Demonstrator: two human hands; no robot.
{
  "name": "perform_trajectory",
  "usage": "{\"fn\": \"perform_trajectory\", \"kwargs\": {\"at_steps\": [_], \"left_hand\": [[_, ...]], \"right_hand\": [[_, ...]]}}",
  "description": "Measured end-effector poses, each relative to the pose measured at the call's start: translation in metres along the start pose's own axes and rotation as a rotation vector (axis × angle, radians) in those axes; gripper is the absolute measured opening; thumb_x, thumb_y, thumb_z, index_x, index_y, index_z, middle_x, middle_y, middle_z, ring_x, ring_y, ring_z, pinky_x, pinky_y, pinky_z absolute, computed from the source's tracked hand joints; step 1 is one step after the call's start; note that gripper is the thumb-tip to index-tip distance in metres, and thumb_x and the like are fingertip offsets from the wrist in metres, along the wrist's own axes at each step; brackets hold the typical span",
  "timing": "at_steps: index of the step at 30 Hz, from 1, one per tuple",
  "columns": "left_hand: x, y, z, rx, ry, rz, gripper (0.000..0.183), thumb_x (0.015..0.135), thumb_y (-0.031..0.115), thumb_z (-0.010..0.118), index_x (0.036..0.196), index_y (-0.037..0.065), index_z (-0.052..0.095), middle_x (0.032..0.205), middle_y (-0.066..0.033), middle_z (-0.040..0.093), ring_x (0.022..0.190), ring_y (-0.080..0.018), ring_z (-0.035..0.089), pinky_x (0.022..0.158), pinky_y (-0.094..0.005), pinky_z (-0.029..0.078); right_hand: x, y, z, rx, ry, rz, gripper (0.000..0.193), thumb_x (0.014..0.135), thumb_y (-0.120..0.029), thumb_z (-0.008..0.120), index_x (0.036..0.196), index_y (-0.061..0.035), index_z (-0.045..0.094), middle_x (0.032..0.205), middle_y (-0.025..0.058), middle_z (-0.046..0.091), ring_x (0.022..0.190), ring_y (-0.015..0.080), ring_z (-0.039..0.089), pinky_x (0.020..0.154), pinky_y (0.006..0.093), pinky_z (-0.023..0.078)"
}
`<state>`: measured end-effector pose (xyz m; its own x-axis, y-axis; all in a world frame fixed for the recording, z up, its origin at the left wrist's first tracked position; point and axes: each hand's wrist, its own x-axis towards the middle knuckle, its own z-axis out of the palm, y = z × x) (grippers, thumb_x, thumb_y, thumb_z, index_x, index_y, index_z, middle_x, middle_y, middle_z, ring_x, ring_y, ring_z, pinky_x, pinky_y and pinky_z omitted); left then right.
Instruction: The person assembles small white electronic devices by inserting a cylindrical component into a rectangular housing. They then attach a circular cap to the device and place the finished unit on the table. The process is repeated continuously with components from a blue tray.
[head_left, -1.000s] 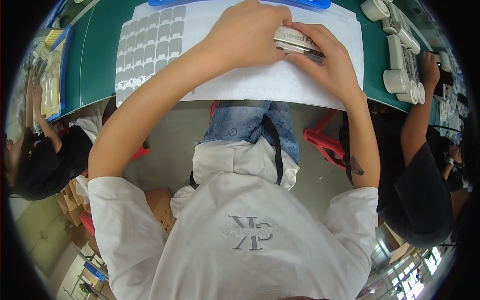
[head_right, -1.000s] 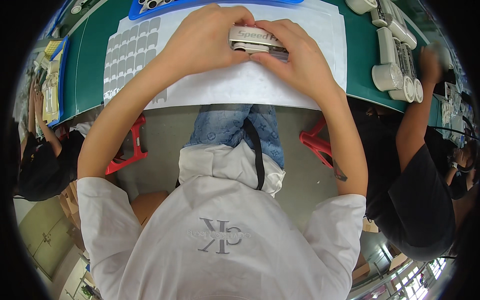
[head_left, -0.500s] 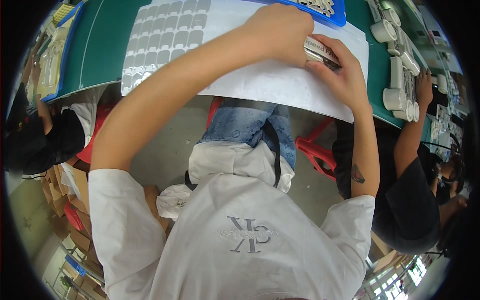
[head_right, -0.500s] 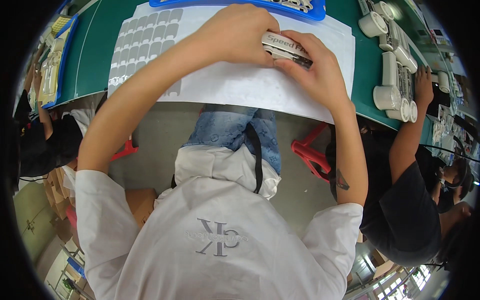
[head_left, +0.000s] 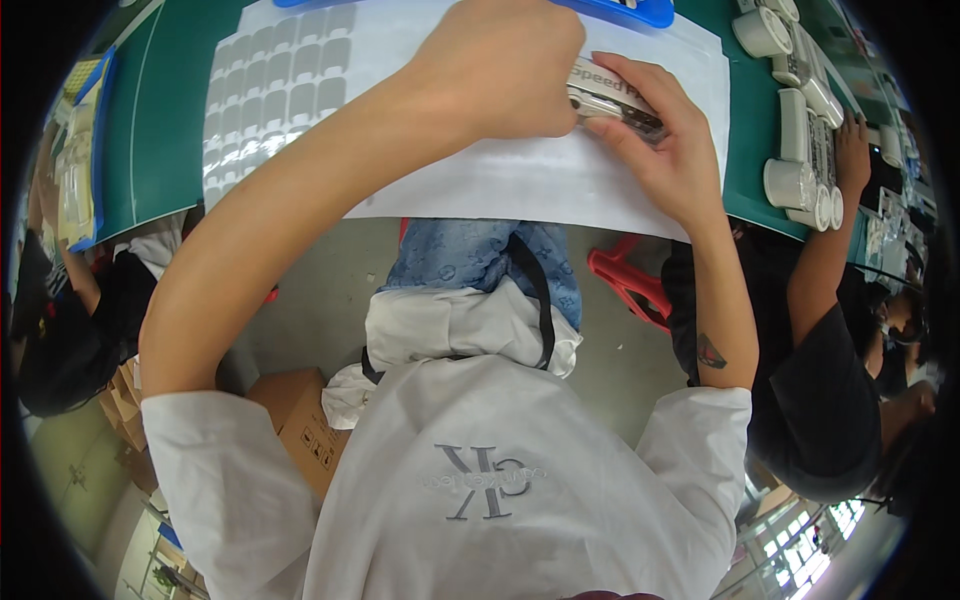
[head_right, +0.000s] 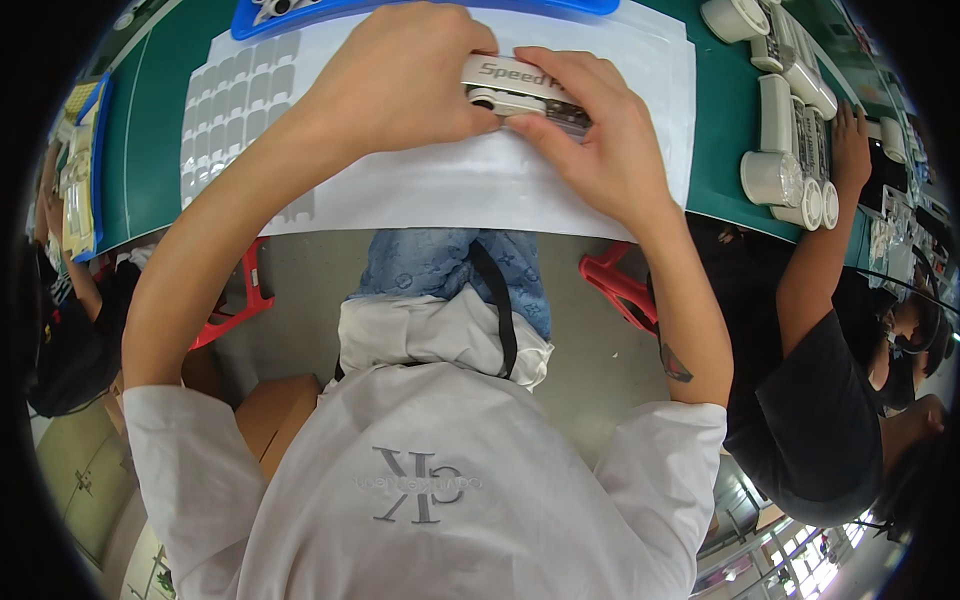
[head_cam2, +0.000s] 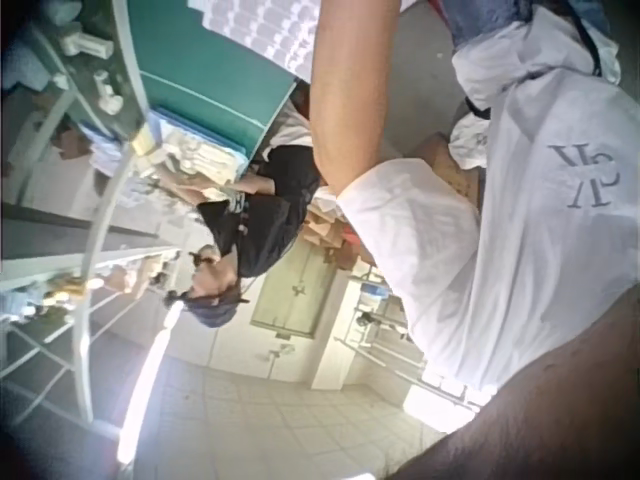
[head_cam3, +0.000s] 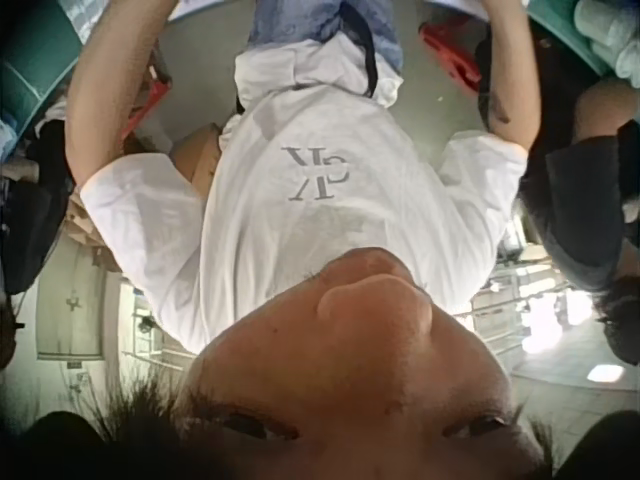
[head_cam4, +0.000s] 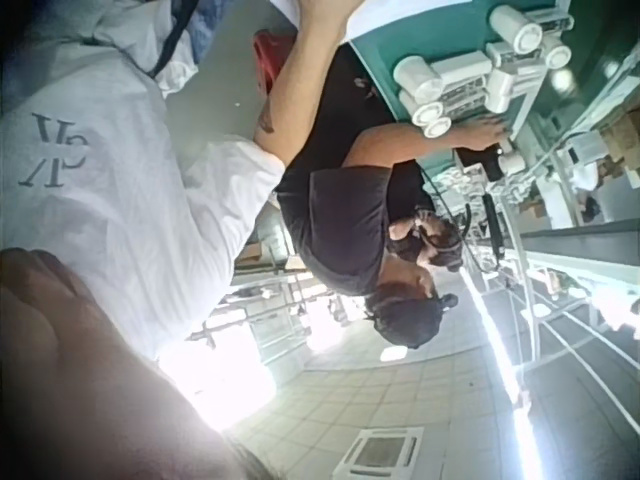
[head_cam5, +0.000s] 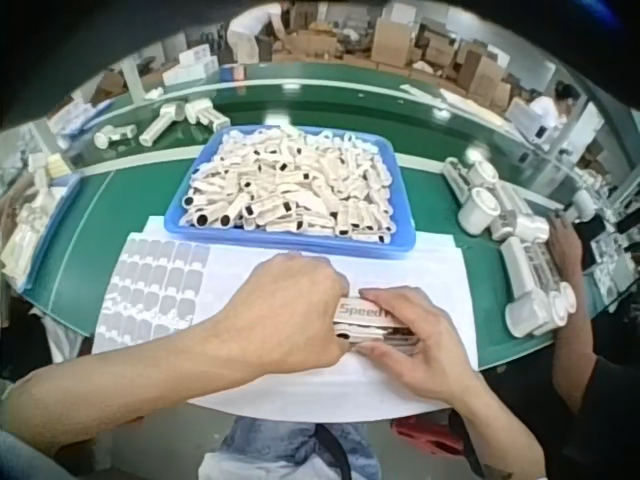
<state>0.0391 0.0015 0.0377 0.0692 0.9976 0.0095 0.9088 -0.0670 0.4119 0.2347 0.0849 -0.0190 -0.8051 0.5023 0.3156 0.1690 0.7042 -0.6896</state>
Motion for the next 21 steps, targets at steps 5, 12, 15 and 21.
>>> {"fn": "perform_trajectory", "kwargs": {"at_steps": [5, 12, 15, 21], "left_hand": [[0.003, -0.003, -0.005, -0.03, 0.004, 0.009, 0.025, 0.067, 0.023, 0.074, 0.072, -0.001, 0.07, 0.073, -0.0242, 0.066, 0.074, -0.0402, 0.067, 0.071, -0.0471, 0.054], [-0.014, -0.019, 0.008, -0.057, -0.02, -0.031, 0.055, 0.062, 0.044, 0.08, 0.096, 0.002, 0.072, 0.098, -0.0157, 0.07, 0.087, -0.0337, 0.065, 0.077, -0.039, 0.051], [-0.049, -0.034, 0.006, -0.289, 0.299, -0.039, 0.046, 0.068, 0.029, 0.084, 0.103, 0.002, 0.07, 0.097, -0.0109, 0.07, 0.086, -0.0248, 0.066, 0.077, -0.0345, 0.051], [-0.111, -0.078, -0.016, -0.923, 0.87, -0.112, 0.035, 0.085, 0.016, 0.075, 0.111, -0.003, 0.06, 0.106, -0.0126, 0.069, 0.09, -0.0151, 0.063, 0.077, -0.0275, 0.051]], "right_hand": [[0.003, -0.005, 0.003, 0.015, -0.002, 0.064, 0.045, 0.078, -0.016, 0.076, 0.12, -0.0042, 0.063, 0.109, 0.0131, 0.066, 0.101, 0.0296, 0.061, 0.09, 0.0359, 0.048], [-0.003, 0.002, -0.003, 0.431, -0.009, 0.182, 0.059, 0.084, -0.026, 0.072, 0.136, -0.0048, 0.053, 0.114, 0.0116, 0.065, 0.108, 0.0203, 0.06, 0.097, 0.0337, 0.045], [-0.009, 0.011, -0.002, 0.493, 0.088, 0.211, 0.05, 0.094, -0.029, 0.059, 0.134, 0.0002, 0.053, 0.113, 0.0111, 0.065, 0.106, 0.0185, 0.06, 0.096, 0.032, 0.044], [0.032, -0.017, 0.021, 0.13, 0.003, -0.007, 0.033, 0.091, -0.023, 0.064, 0.117, -0.003, 0.064, 0.101, 0.0106, 0.066, 0.091, 0.02, 0.064, 0.082, 0.0324, 0.049]]}}
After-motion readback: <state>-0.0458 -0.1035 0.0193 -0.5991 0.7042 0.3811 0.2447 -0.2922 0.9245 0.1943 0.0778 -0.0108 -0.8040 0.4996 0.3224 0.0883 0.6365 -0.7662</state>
